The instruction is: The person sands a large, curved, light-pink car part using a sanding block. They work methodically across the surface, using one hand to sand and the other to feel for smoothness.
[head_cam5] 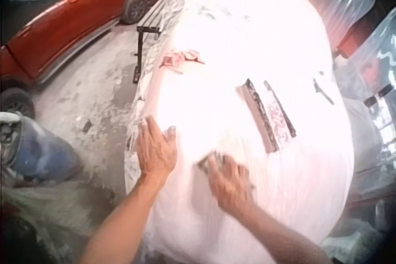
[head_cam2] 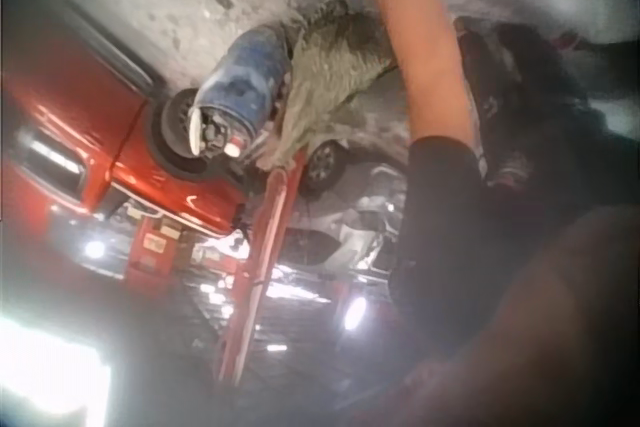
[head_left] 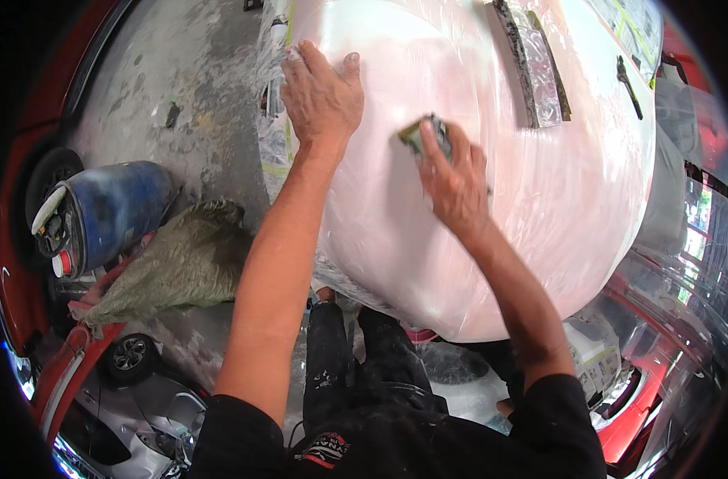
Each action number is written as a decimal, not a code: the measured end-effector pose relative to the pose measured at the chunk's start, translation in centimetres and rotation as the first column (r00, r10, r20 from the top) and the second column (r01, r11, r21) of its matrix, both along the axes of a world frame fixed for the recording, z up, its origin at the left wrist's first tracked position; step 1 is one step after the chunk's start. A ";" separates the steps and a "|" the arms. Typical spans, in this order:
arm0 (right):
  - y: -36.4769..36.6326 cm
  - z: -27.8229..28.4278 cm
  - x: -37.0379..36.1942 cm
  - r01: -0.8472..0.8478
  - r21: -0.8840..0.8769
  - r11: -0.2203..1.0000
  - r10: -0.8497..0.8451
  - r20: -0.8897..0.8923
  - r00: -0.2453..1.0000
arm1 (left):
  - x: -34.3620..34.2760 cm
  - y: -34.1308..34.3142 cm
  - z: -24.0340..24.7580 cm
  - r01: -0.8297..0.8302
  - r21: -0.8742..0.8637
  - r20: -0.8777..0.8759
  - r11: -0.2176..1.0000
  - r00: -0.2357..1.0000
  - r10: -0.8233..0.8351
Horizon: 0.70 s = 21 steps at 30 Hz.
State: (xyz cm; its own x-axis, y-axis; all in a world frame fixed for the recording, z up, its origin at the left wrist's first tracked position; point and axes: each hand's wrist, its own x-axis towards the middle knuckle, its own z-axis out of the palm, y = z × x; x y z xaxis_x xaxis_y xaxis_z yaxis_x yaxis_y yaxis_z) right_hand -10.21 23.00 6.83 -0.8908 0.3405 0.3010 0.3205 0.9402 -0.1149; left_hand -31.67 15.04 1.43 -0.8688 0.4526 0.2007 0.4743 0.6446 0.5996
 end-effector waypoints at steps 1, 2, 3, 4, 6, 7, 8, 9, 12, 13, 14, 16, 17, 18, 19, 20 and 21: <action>1.1 -0.1 -0.9 -0.018 0.041 0.999 0.018 0.001 1.000 | 0.1 0.1 0.0 0.014 0.011 0.004 1.000 1.000 -0.014; 2.9 0.2 -3.5 0.015 0.089 0.996 -0.019 0.035 0.999 | 0.1 0.1 0.2 0.024 0.014 0.002 1.000 1.000 -0.024; 4.6 1.1 -6.3 0.086 0.092 0.992 -0.088 0.022 0.996 | 0.3 0.2 0.5 0.040 0.031 0.005 0.999 0.999 -0.040; 6.3 1.9 -9.2 0.154 0.089 0.984 -0.156 0.009 0.988 | 0.5 0.3 0.6 0.046 0.042 0.011 0.998 0.999 -0.046; 7.5 2.0 -10.5 0.186 0.086 0.979 -0.188 0.010 0.982 | 0.6 0.8 0.7 0.056 0.071 0.017 0.996 0.998 -0.058; 6.9 1.1 -9.0 0.164 0.107 0.981 -0.171 0.070 0.983 | 1.0 0.6 0.4 0.049 0.055 0.014 0.997 0.999 -0.050; 4.8 0.7 -7.2 0.145 0.058 0.988 -0.149 0.059 0.987 | 0.7 0.3 0.0 0.030 0.043 -0.003 0.999 1.000 -0.029; 2.6 0.4 -5.6 0.124 0.005 0.992 -0.124 0.042 0.991 | 0.1 0.1 -0.2 0.002 0.032 -0.027 0.999 1.000 -0.001; 0.3 -0.4 -1.6 0.011 -0.020 1.000 -0.010 0.011 1.000 | -0.1 -0.1 -0.3 -0.008 0.009 -0.065 1.000 0.998 0.008; 1.5 -0.2 -2.2 -0.014 0.001 1.000 0.014 0.007 1.000 | -0.1 0.0 -0.2 -0.003 0.016 -0.058 1.000 0.998 0.004; 2.8 -0.3 -3.1 -0.036 0.018 0.999 0.036 0.004 0.999 | 0.0 0.1 0.0 0.003 0.019 -0.050 1.000 0.999 -0.002; 7.3 -0.2 -7.7 0.025 0.102 0.994 -0.025 -0.007 1.000 | 0.6 0.5 0.3 0.027 0.037 -0.032 0.999 0.999 -0.026; 8.4 0.5 -10.0 0.086 0.154 0.984 -0.088 0.007 0.996 | 0.6 0.7 0.4 0.038 0.050 -0.031 0.998 0.999 -0.036; 9.2 1.2 -10.7 -0.058 0.356 0.933 0.054 0.022 0.998 | 0.5 0.7 0.4 0.045 0.061 -0.033 0.997 0.999 -0.043; 7.7 1.6 -10.5 0.079 0.184 0.980 -0.078 -0.014 0.997 | 0.7 0.4 0.1 0.044 0.051 -0.021 0.998 0.999 -0.043; 5.5 1.9 -10.3 0.206 -0.002 0.978 -0.206 -0.032 0.978 | 0.5 -0.1 0.0 0.036 0.036 -0.019 0.999 0.999 -0.036; 4.1 1.2 -7.8 0.136 0.049 0.989 -0.137 0.014 0.990 | 0.1 0.1 0.2 0.030 0.043 -0.018 0.999 0.999 -0.029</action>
State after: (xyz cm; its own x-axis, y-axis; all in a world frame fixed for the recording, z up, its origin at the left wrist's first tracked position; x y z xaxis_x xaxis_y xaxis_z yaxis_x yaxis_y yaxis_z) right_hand -18.02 27.10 8.00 -0.8422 0.4451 0.3042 0.4480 0.8917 -0.0644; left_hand -31.60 15.09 1.59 -0.8513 0.4687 0.2358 0.5036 0.6036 0.6181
